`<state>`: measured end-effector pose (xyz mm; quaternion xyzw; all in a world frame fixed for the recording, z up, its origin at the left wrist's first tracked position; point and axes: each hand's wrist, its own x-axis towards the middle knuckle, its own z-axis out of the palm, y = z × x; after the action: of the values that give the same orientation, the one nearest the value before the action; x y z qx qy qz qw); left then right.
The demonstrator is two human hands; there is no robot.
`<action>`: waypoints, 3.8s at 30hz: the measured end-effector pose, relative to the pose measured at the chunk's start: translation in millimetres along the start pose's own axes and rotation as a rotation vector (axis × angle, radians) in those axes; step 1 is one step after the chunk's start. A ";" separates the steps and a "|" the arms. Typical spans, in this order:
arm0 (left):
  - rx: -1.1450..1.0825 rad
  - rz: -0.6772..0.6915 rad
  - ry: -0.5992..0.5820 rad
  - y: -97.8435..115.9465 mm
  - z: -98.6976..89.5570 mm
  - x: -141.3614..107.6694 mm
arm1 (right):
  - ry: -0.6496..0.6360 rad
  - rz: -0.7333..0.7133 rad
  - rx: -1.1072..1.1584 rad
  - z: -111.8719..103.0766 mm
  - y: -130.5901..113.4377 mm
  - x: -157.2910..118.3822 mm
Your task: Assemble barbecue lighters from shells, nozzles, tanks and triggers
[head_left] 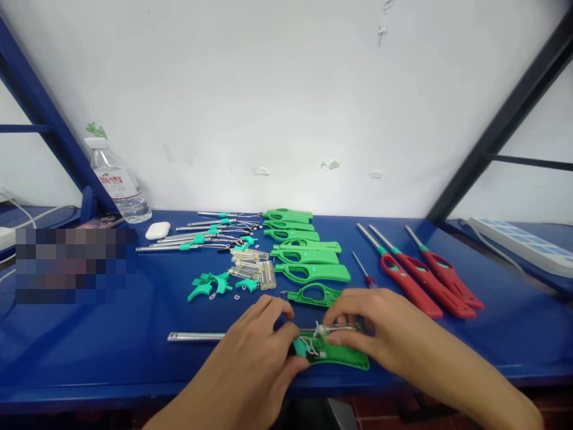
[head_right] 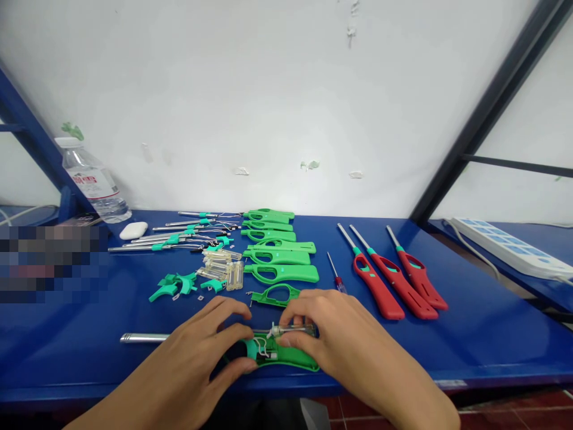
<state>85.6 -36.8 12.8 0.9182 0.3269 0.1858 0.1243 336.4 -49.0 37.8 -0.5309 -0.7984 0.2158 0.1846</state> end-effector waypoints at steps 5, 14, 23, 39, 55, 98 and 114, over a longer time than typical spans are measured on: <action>-0.036 -0.061 -0.051 -1.2 1.6 -0.4 | -0.035 0.021 0.016 0.5 3.4 -1.0; -0.020 -0.084 -0.084 -3.3 0.2 -1.6 | -0.108 0.040 0.027 2.6 2.5 2.9; 0.008 -0.048 -0.091 0.1 -1.7 3.3 | -0.120 0.038 -0.038 6.8 -2.1 3.0; 0.052 0.011 0.022 -5.8 10.9 -3.8 | 0.036 0.036 -0.285 29.9 -13.4 -12.1; 0.059 0.029 -0.177 2.5 -5.6 6.0 | -0.096 0.106 -0.144 10.7 -15.4 -5.1; -0.089 0.077 -0.069 -6.9 -18.3 2.1 | -0.042 0.028 -0.078 1.6 -4.3 -7.2; -0.107 -0.053 -0.105 -47.1 -46.1 -9.5 | 0.078 0.039 -0.185 -1.0 15.9 -7.3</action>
<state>33.2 -2.4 35.3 0.9097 0.3338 0.1514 0.1950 351.8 -50.1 29.6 -0.5690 -0.7967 0.1238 0.1615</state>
